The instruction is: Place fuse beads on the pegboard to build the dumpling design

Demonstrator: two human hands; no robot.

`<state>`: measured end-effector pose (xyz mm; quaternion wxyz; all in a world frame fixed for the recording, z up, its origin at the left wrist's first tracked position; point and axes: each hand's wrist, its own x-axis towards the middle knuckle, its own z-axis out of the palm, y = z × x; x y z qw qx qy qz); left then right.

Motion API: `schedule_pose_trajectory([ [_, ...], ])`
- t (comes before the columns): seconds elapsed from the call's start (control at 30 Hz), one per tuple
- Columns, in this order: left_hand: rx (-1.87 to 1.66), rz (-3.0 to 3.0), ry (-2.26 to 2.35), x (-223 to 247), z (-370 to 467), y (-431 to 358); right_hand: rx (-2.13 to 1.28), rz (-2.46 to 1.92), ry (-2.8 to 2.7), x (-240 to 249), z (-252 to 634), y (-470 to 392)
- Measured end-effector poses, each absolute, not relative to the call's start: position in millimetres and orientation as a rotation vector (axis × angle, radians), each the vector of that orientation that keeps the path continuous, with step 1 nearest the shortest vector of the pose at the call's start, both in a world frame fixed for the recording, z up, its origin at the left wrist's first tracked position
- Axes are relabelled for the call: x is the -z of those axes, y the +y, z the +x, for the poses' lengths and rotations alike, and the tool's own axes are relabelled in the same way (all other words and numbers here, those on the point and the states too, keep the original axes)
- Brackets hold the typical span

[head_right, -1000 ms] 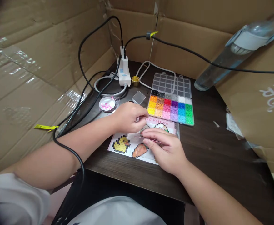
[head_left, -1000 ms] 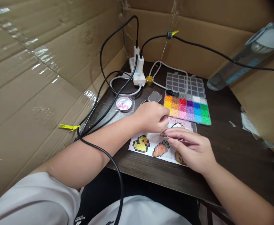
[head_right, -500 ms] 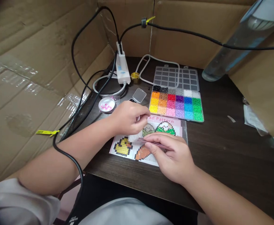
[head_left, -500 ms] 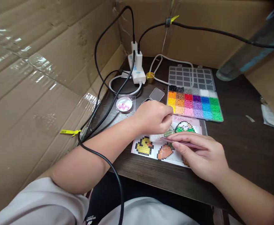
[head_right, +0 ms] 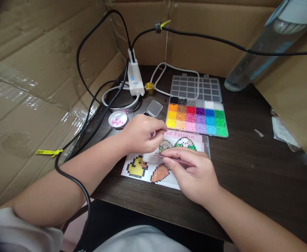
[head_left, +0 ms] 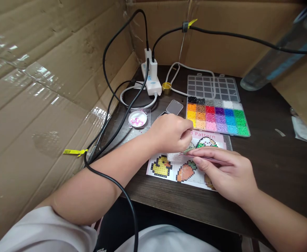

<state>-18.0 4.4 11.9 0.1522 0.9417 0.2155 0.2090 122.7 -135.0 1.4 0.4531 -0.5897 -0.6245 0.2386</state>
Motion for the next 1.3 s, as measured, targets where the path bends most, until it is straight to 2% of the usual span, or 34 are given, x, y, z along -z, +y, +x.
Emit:
schedule_pose_trajectory([
  [1.3, -0.639, 2.715, 0.621, -8.6, -18.1, 4.6, -0.793, -1.589, -1.216, 4.8, 115.6, -129.2],
])
